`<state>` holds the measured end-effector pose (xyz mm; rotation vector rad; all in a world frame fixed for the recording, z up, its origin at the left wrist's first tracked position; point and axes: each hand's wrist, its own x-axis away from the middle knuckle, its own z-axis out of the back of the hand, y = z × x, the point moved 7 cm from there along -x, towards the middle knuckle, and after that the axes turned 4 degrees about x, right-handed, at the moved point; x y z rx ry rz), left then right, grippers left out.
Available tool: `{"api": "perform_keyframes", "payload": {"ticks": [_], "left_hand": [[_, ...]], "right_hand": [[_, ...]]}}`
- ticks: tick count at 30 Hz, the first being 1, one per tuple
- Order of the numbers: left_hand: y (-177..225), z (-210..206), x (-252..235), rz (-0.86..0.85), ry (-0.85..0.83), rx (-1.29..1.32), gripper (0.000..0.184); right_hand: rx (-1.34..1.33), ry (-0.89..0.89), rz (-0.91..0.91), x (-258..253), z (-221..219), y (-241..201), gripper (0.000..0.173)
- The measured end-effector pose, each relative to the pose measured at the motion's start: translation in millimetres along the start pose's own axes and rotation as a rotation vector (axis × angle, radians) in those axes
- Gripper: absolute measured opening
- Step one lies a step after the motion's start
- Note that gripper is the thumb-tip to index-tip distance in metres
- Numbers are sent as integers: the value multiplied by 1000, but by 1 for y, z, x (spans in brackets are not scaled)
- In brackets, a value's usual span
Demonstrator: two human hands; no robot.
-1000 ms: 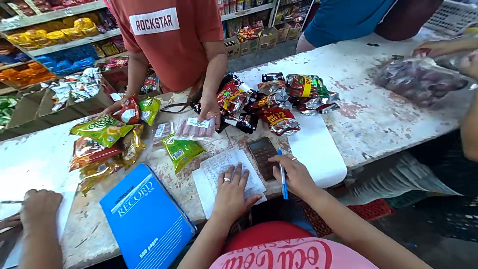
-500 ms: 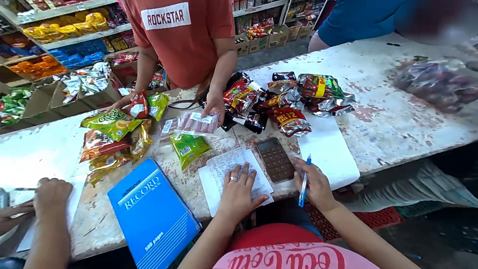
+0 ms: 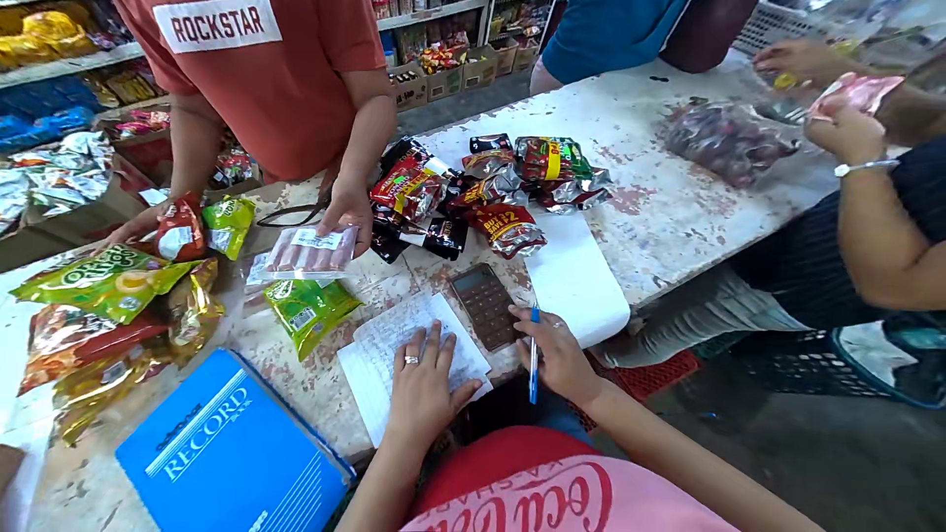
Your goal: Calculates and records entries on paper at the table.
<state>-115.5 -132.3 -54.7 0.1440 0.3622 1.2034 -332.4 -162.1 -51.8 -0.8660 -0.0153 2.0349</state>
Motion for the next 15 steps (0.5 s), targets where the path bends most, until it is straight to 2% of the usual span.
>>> {"api": "perform_keyframes", "payload": {"ticks": [15], "left_hand": [[0,-1,0,10,-46,-1,84]], "right_hand": [[39,-63,0,11,9,-3,24]]}}
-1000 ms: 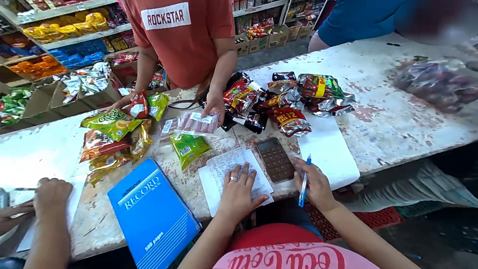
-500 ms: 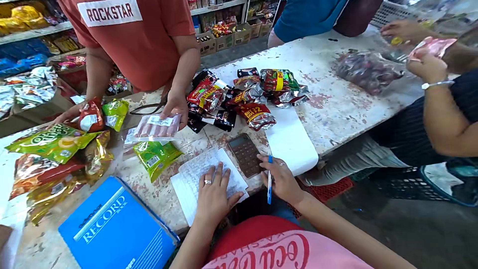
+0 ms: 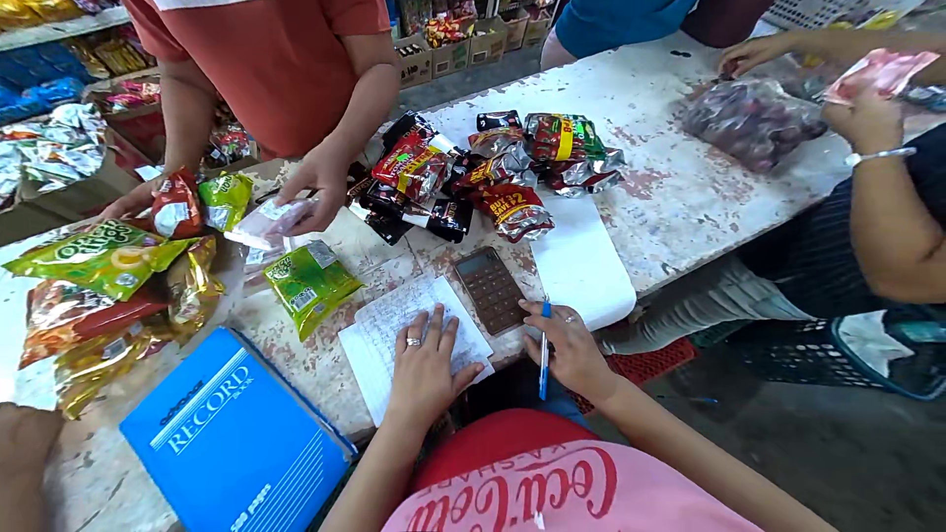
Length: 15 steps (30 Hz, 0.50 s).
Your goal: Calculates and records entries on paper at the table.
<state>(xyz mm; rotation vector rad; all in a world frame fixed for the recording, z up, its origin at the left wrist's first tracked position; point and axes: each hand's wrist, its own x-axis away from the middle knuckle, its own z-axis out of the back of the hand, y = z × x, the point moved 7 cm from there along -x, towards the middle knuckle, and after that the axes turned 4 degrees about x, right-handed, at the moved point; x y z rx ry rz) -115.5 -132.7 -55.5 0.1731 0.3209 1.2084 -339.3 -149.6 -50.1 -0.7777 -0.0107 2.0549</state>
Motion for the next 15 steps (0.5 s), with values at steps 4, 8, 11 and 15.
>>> {"api": "perform_keyframes", "payload": {"ticks": [4,8,11,15], "left_hand": [[4,1,3,-30,29,31,77],[7,0,6,-44,0,32,77],[4,3,4,-21,-29,45,76],[-5,5,-3,29,-108,55,77]], "right_hand": [[2,-17,-4,2,0,0,25],[5,-18,-1,3,0,-1,26],[12,-36,-17,1,-1,-1,27],[41,-64,-50,-6,0,-3,28]]}}
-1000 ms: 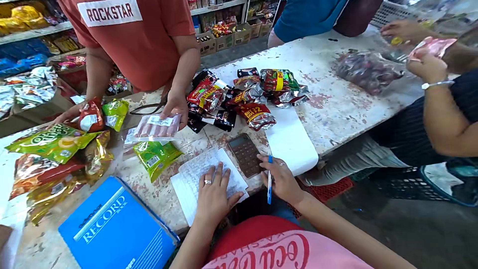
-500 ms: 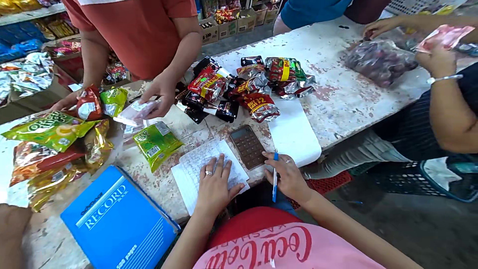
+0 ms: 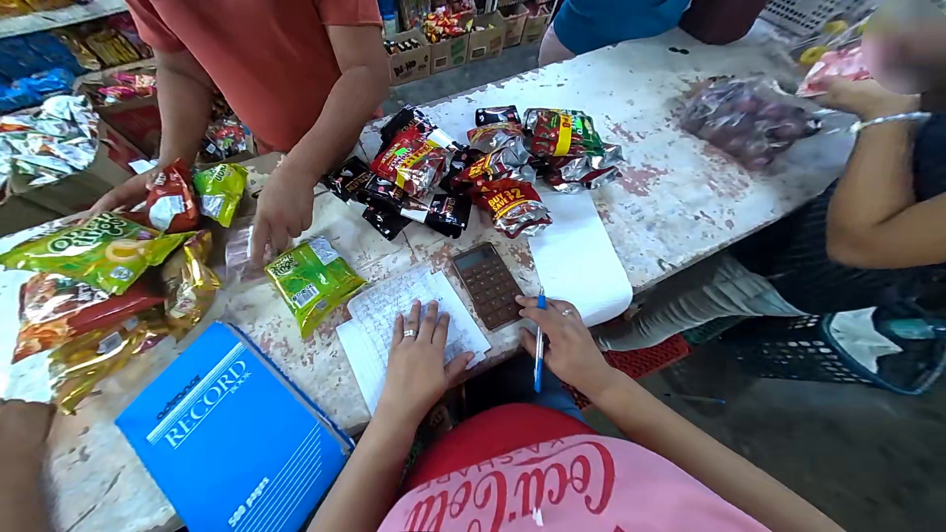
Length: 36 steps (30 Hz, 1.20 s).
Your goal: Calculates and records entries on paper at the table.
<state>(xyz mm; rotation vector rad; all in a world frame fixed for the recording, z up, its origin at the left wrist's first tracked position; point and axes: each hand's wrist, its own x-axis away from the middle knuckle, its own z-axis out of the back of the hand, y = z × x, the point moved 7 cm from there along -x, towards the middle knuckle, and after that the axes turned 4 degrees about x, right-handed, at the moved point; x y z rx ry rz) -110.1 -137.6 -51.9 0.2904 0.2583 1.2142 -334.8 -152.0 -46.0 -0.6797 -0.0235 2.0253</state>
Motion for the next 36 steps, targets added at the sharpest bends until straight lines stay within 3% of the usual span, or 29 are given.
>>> {"api": "perform_keyframes", "payload": {"ticks": [12,16,20,24,32,36], "left_hand": [[7,-5,7,15,40,-105,96],[7,-5,8,14,32,-112,95],[6,-6,8,16,45,-121,96],[5,-6,9,12,56,-117,95],[5,-7,9,-6,93,-114,94],[4,-7,9,-4,89,-117,94]], "right_hand": [[-52,-174,-145,-33,14,2,29],[-124,-183,-23,-35,11,-23,30],[-188,-322,50,-31,-7,-39,32],[-101,-129,27,-31,0,-28,27],[-115,-156,-21,-50,-9,-19,26],[-114,-77,-60,-43,2,-6,29]]}}
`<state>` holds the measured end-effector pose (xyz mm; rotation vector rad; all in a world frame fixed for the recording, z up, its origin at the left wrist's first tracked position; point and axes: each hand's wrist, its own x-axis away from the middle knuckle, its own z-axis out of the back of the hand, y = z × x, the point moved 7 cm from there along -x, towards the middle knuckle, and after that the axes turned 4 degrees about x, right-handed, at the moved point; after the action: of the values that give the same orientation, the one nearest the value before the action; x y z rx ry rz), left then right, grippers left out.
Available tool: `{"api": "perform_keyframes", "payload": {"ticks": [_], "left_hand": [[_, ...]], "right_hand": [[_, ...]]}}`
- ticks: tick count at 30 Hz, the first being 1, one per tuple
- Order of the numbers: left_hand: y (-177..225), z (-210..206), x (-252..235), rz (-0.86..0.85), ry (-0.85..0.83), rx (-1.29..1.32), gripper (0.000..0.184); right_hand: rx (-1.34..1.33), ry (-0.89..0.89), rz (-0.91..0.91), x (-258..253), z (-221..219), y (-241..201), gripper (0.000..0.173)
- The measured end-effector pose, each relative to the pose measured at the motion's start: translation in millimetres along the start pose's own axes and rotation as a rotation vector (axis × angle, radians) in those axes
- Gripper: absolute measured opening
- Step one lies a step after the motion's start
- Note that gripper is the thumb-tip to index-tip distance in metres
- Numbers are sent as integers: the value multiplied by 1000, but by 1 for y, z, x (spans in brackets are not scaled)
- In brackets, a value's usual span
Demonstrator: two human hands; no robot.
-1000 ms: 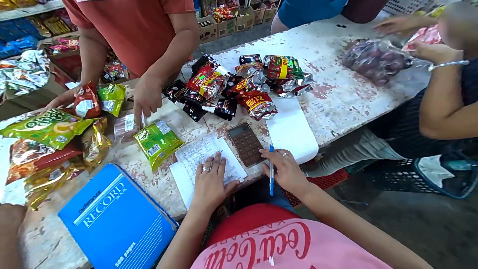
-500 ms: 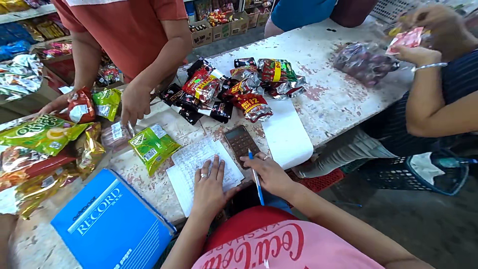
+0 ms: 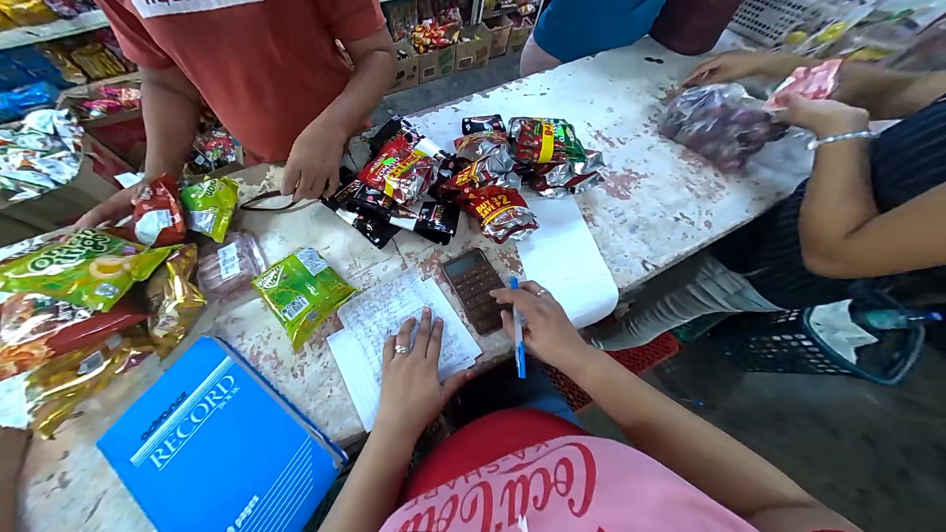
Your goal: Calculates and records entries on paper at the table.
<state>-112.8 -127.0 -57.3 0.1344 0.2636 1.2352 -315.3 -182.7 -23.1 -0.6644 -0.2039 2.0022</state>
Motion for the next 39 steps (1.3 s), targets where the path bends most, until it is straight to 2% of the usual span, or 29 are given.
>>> {"api": "perform_keyframes", "payload": {"ticks": [4,10,16,22,30,36,39], "left_hand": [[0,1,0,6,-6,3,95],[0,-1,0,6,0,-9,96],[7,0,5,-34,22,10,87],[16,1,6,-10,-69,29,94],[15,1,6,-26,-15,20,93],[5,1,1,11,-74,42,90],[5,0,2,3,-29,24,91]], "right_hand": [[-1,27,-24,19,3,13,32],[13,51,16,35,4,8,28],[19,49,15,36,5,8,28],[18,39,14,37,5,8,27],[41,45,18,37,3,8,28],[41,51,21,38,3,8,27],[34,53,29,38,3,8,28]]}}
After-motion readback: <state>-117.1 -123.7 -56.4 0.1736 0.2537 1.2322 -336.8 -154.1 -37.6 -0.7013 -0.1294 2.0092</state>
